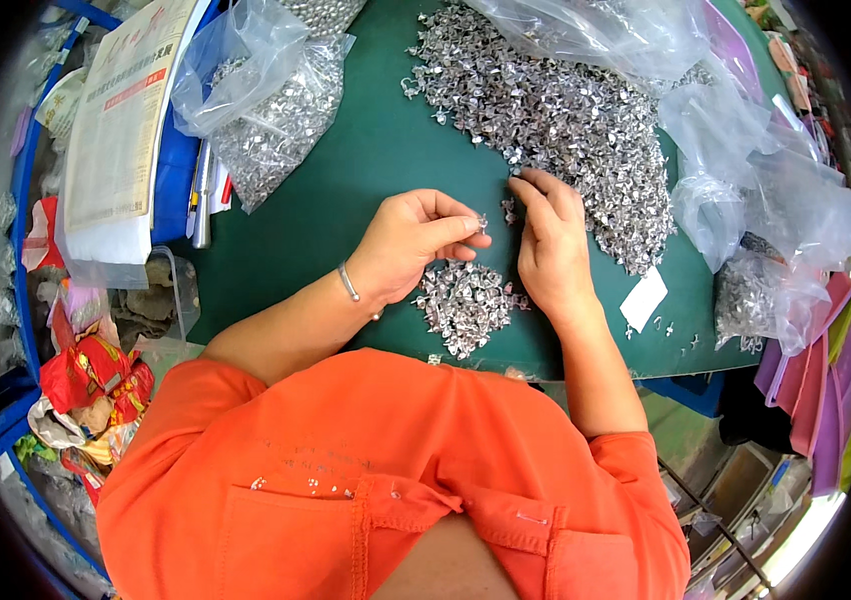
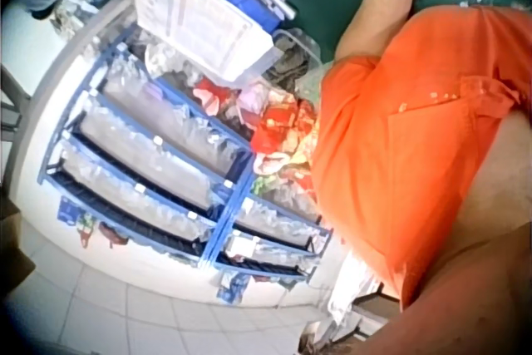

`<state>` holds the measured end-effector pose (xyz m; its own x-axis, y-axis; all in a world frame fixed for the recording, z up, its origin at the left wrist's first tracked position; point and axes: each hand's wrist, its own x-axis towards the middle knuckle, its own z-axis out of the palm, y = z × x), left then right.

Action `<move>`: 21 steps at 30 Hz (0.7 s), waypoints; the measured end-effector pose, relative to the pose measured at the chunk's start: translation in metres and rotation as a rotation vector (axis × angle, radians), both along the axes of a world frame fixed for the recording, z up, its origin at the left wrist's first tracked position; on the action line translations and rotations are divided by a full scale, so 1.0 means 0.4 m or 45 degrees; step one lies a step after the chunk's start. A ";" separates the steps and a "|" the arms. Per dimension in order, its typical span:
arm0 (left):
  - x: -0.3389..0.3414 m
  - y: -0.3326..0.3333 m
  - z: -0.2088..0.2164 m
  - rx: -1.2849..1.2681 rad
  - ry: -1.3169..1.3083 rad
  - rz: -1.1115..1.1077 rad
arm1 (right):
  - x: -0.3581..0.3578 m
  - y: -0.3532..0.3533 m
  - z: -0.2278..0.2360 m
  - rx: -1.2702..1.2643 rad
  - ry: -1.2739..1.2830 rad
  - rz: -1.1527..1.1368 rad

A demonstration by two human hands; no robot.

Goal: The person repeatedly picks up small silver metal components from a pile on a green table and joins them together by hand. They place the assembled pairs into a separate growing pile. The person continues this repetitive assembly process throughout the clip.

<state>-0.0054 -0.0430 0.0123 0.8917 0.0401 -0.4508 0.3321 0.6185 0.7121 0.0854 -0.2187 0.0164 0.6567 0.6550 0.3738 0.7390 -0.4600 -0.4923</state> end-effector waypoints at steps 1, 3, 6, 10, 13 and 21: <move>0.001 -0.002 0.002 0.007 0.005 0.030 | 0.000 -0.002 -0.001 0.000 0.035 0.040; 0.003 0.002 -0.001 -0.011 -0.005 0.002 | -0.002 -0.010 -0.002 -0.001 0.107 0.120; -0.001 0.004 -0.003 -0.008 -0.024 0.012 | -0.008 -0.027 0.006 0.099 0.217 0.014; 0.004 0.008 -0.013 -0.037 -0.052 0.115 | -0.007 -0.033 0.011 0.196 0.176 -0.102; 0.006 0.010 -0.015 -0.092 -0.041 0.172 | -0.015 -0.023 0.002 0.207 0.164 -0.131; 0.004 0.017 -0.027 -0.191 -0.100 0.154 | -0.029 -0.017 -0.017 0.177 0.267 -0.076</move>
